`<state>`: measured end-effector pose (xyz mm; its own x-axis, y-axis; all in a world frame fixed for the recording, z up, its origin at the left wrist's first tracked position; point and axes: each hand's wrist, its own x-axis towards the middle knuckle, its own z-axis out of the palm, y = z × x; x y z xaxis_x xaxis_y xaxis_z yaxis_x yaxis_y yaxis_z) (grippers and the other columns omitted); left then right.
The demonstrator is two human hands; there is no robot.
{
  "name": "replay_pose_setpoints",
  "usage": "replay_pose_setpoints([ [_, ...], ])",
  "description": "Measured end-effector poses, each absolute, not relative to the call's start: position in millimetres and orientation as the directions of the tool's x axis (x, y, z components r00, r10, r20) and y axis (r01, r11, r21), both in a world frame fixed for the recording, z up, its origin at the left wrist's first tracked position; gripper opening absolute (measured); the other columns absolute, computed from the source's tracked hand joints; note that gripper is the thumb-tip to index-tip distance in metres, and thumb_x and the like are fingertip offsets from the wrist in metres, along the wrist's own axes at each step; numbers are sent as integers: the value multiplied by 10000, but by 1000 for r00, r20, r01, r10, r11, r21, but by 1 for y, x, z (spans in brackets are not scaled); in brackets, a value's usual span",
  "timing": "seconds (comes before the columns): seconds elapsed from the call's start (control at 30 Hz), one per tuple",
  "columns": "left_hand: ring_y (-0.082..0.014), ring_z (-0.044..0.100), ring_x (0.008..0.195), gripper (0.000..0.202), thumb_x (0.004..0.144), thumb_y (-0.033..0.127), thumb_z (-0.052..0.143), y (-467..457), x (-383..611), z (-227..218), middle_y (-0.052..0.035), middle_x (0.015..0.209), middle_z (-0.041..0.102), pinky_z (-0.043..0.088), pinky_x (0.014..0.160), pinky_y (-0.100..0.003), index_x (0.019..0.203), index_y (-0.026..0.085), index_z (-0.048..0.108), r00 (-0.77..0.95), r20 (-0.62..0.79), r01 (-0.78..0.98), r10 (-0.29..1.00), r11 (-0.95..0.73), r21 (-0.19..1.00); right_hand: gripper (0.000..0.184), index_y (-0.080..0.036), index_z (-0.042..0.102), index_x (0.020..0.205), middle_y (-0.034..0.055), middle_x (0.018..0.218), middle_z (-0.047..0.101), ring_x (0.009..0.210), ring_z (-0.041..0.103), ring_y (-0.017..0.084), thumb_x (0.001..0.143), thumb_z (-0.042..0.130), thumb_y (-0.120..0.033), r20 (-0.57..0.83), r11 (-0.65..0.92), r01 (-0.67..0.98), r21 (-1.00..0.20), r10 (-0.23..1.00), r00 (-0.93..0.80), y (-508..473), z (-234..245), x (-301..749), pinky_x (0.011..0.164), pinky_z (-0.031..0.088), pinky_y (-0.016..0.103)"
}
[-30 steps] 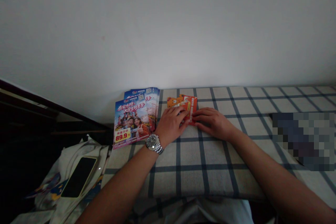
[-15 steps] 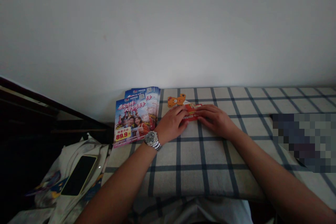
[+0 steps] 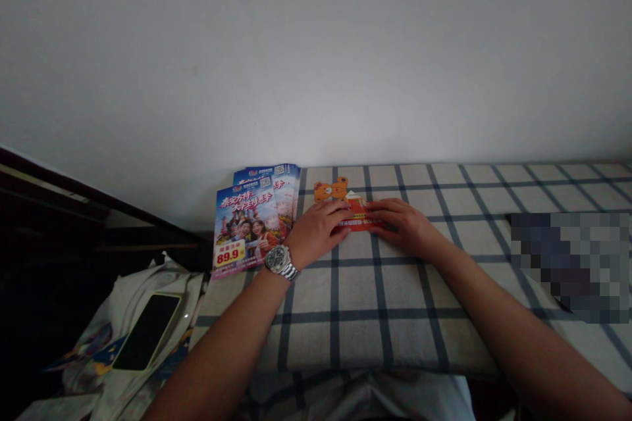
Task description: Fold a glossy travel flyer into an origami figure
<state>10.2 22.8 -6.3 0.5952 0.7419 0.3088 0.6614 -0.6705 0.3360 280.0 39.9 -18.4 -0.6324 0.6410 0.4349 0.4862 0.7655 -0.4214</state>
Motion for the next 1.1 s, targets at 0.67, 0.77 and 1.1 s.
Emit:
replay_pose_setpoints([
  [0.67, -257, 624, 1253, 300, 969, 285, 689, 23, 13, -10, -69, 1354, 664, 519, 1107, -482, 1263, 226, 687, 569, 354, 665, 742, -668, 334, 280, -247, 727, 1232, 123, 1307, 711, 1189, 682, 293, 960, 710, -311, 438, 784, 459, -417, 616, -654, 43, -22, 283, 1013, 593, 496],
  [0.77, -255, 621, 1255, 303, 968, 275, 687, 23, 13, -9, -65, 1354, 661, 514, 1114, -479, 1268, 233, 685, 570, 348, 665, 744, -667, 335, 233, -253, 743, 1194, 115, 1305, 716, 1171, 692, 285, 971, 695, -300, 452, 792, 465, -395, 608, -652, 44, -24, 283, 999, 601, 485],
  [1.1, -280, 617, 1257, 375, 939, 357, 729, 23, 11, -10, -74, 1373, 652, 505, 1112, -509, 1296, 249, 688, 576, 349, 664, 739, -672, 327, 181, -220, 724, 1146, 114, 1249, 752, 1166, 704, 275, 1031, 587, -250, 440, 767, 497, -406, 640, -630, 42, -17, 278, 1011, 594, 483],
])
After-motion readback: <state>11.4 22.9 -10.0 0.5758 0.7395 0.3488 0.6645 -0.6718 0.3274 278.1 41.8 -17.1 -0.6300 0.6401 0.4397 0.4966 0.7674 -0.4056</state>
